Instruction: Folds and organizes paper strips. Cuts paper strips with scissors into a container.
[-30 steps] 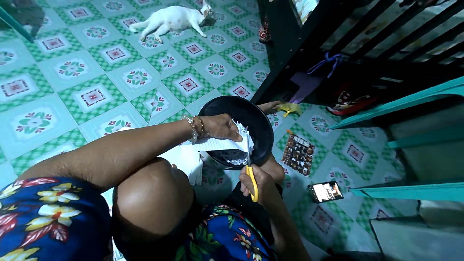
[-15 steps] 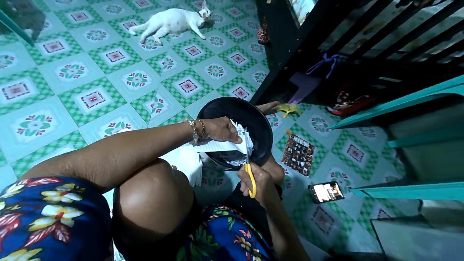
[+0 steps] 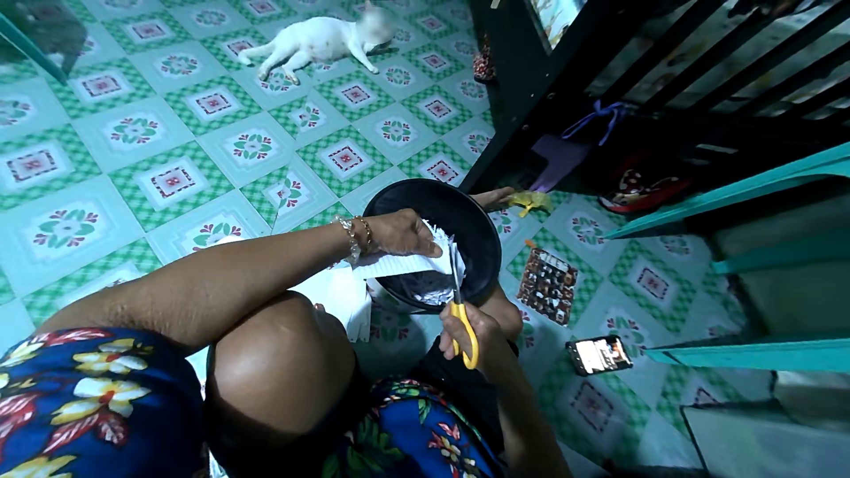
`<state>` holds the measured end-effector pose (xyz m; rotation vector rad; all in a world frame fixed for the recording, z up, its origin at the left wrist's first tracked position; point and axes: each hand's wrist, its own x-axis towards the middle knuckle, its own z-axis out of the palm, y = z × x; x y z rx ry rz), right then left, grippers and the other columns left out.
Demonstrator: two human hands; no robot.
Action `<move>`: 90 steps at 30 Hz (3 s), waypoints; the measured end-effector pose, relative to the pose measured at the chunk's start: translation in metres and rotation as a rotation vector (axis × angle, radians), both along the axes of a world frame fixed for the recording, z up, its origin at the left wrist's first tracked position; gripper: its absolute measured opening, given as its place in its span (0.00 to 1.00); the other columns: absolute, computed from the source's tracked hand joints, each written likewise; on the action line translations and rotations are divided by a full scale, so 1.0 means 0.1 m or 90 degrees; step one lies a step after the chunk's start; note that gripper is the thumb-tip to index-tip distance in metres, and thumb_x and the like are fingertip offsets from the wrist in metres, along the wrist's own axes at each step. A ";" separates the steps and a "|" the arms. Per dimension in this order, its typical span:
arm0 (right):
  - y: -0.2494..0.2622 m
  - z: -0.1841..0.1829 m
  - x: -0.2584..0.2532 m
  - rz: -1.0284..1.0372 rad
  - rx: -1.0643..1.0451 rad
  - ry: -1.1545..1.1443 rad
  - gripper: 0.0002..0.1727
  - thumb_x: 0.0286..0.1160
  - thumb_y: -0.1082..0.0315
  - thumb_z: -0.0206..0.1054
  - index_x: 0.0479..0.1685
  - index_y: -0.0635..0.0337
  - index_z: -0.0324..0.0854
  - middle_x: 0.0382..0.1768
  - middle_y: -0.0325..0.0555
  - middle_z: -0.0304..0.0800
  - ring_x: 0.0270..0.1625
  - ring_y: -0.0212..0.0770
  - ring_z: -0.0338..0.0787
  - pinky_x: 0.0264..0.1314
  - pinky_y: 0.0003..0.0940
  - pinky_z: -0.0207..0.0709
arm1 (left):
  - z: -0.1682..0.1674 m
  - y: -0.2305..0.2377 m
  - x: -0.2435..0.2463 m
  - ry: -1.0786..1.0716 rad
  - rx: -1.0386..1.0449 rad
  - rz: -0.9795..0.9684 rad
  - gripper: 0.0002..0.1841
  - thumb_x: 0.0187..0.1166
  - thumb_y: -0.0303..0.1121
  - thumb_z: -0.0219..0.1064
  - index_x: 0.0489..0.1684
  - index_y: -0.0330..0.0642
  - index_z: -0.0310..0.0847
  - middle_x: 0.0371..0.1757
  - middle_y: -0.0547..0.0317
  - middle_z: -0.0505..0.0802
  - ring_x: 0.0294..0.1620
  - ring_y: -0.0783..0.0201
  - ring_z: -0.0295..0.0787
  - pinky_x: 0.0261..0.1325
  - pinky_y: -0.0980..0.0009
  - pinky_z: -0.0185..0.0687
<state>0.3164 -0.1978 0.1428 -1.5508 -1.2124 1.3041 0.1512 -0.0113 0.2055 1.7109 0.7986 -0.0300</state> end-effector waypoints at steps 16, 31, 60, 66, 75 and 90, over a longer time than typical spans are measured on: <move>0.01 0.06 0.00 0.012 0.028 -0.066 0.11 0.76 0.61 0.66 0.42 0.62 0.79 0.19 0.25 0.81 0.20 0.17 0.82 0.27 0.14 0.78 | 0.03 -0.01 -0.01 -0.058 0.054 -0.006 0.19 0.86 0.33 0.65 0.17 0.40 0.78 0.15 0.68 0.80 0.15 0.79 0.71 0.22 0.81 0.66; 0.02 0.03 -0.05 -0.020 0.055 -0.078 0.08 0.77 0.66 0.68 0.39 0.63 0.80 0.16 0.26 0.79 0.16 0.16 0.78 0.22 0.11 0.74 | 0.05 -0.04 0.03 -0.012 -0.003 -0.004 0.19 0.86 0.32 0.65 0.17 0.39 0.78 0.17 0.66 0.81 0.17 0.78 0.73 0.24 0.81 0.69; -0.03 0.08 0.05 0.043 -0.027 -0.052 0.15 0.75 0.58 0.66 0.46 0.63 0.78 0.20 0.25 0.83 0.22 0.19 0.84 0.29 0.15 0.80 | -0.01 0.03 -0.04 -0.086 0.016 0.039 0.19 0.86 0.32 0.65 0.17 0.39 0.79 0.15 0.68 0.81 0.15 0.80 0.73 0.22 0.82 0.69; -0.01 0.06 0.02 0.017 0.009 -0.059 0.08 0.75 0.62 0.67 0.38 0.58 0.79 0.16 0.23 0.80 0.17 0.17 0.80 0.24 0.13 0.77 | -0.05 0.03 -0.02 -0.094 0.071 -0.026 0.21 0.86 0.32 0.65 0.14 0.41 0.77 0.13 0.70 0.77 0.14 0.81 0.69 0.21 0.82 0.64; -0.02 0.00 -0.02 -0.043 0.061 -0.094 0.08 0.74 0.65 0.68 0.35 0.60 0.79 0.14 0.24 0.79 0.15 0.15 0.78 0.21 0.11 0.75 | 0.01 0.01 -0.06 -0.014 -0.048 -0.002 0.17 0.86 0.36 0.66 0.22 0.39 0.80 0.16 0.67 0.82 0.14 0.80 0.74 0.21 0.82 0.70; -0.03 -0.01 -0.02 -0.028 0.034 -0.120 0.12 0.75 0.63 0.69 0.41 0.65 0.80 0.18 0.27 0.79 0.18 0.16 0.79 0.25 0.12 0.76 | 0.02 0.03 -0.03 -0.019 0.017 -0.057 0.20 0.86 0.34 0.65 0.16 0.39 0.78 0.16 0.67 0.80 0.16 0.79 0.72 0.24 0.81 0.67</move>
